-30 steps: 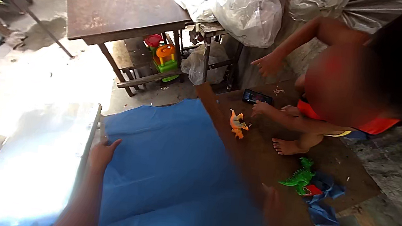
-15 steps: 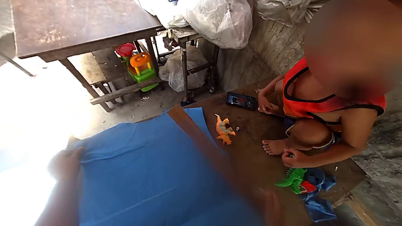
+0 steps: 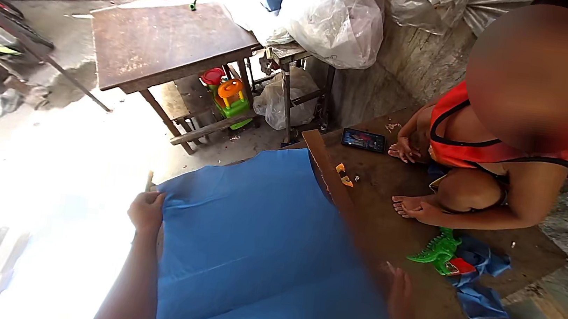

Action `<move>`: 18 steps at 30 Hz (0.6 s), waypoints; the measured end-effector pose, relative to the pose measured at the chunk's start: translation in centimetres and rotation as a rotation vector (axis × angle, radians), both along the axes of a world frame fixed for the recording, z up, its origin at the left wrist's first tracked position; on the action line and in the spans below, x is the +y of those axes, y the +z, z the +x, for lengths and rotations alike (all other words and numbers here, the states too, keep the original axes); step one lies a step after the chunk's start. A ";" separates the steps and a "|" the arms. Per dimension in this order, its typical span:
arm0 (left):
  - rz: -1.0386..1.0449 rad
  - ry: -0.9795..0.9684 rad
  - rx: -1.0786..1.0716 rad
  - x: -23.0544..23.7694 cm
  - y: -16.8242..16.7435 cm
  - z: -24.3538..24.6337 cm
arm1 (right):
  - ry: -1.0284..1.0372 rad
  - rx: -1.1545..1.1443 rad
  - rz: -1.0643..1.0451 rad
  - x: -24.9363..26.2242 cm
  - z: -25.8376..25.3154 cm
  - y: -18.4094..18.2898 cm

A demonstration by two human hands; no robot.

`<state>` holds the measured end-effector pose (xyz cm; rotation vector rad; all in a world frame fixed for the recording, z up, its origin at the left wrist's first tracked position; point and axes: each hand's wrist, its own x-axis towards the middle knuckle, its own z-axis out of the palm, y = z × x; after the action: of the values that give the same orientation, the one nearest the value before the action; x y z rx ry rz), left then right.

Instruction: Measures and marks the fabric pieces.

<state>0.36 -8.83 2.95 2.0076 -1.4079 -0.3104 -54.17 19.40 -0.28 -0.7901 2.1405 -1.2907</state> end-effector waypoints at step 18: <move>0.095 0.005 0.437 2.3 1.6 -4.1 | 0.069 -0.110 0.014 -1.2 -0.5 0.8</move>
<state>-3.78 -6.55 4.52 1.8686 -1.1273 -0.7742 -54.62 18.19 0.54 -0.7626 2.0160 -1.2536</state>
